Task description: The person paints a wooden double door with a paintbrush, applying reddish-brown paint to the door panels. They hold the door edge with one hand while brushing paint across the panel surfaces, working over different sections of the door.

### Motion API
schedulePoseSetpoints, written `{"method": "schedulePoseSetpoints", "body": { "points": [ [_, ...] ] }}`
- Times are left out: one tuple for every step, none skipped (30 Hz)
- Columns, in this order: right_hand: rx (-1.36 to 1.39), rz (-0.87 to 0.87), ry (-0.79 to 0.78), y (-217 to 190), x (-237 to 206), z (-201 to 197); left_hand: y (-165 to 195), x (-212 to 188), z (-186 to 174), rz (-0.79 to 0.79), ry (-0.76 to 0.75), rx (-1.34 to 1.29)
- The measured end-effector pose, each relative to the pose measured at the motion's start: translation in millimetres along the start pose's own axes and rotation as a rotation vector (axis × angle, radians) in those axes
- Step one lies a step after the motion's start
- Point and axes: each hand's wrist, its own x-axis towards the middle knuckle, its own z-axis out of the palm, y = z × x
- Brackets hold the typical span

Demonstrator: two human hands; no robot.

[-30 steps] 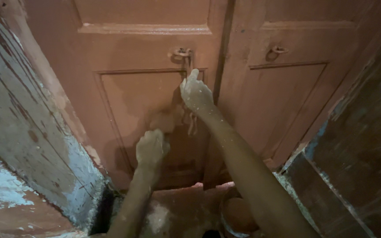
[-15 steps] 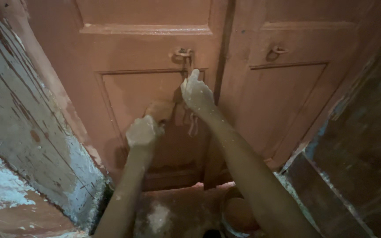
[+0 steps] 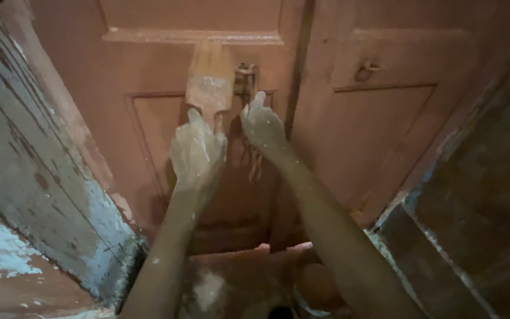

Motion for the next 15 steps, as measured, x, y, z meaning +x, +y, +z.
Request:
{"method": "schedulePoseSetpoints", "body": {
  "points": [
    [0.080, 0.132, -0.052, 1.2, -0.2, 0.2, 4.7, 2.6, -0.8, -0.030, 0.026, -0.040],
    [0.157, 0.268, -0.102, 1.6, 0.3, -0.2, 7.3, 5.4, 0.0, -0.056, 0.049, -0.083],
    [0.062, 0.157, -0.067, 1.7, 0.8, -0.7, 6.6, 6.4, 1.8, -0.051, 0.025, -0.160],
    [-0.029, 0.041, -0.042, 0.9, 1.0, -0.7, 3.3, 5.2, 5.2, -0.057, -0.002, -0.234],
    [-0.113, -0.079, -0.013, -0.8, 1.5, -0.5, -3.2, 3.6, 8.8, -0.064, -0.021, -0.303],
    [-0.021, 0.042, -0.039, -2.8, 2.7, 0.1, -10.6, 2.2, 13.9, -0.061, -0.053, -0.246],
    [0.070, 0.165, -0.064, -4.4, 3.7, 0.8, -16.9, -1.0, 21.6, -0.056, -0.084, -0.189],
    [0.160, 0.288, -0.091, -5.4, 4.4, 1.6, -24.1, -6.2, 29.2, -0.053, -0.116, -0.133],
    [0.178, 0.289, -0.101, -5.7, 4.4, 2.5, -31.1, -13.7, 36.5, -0.059, -0.129, -0.072],
    [0.192, 0.294, -0.109, -5.1, 4.6, 3.5, -34.7, -21.9, 44.3, -0.060, -0.143, -0.014],
    [0.203, 0.301, -0.124, -3.6, 4.0, 4.5, -36.8, -31.8, 51.5, -0.064, -0.163, 0.042],
    [0.199, 0.255, -0.094, -1.6, 2.9, 5.5, -38.5, -42.1, 56.0, -0.009, -0.145, 0.091],
    [0.197, 0.207, -0.062, 0.5, 2.0, 6.6, -39.3, -49.8, 58.8, 0.045, -0.123, 0.142],
    [0.195, 0.159, -0.024, 2.6, 1.7, 7.7, -39.1, -53.6, 60.4, 0.104, -0.097, 0.193],
    [0.211, 0.170, -0.059, 4.0, 0.8, 8.7, -38.6, -56.8, 60.9, 0.128, -0.070, 0.176]
  ]
}}
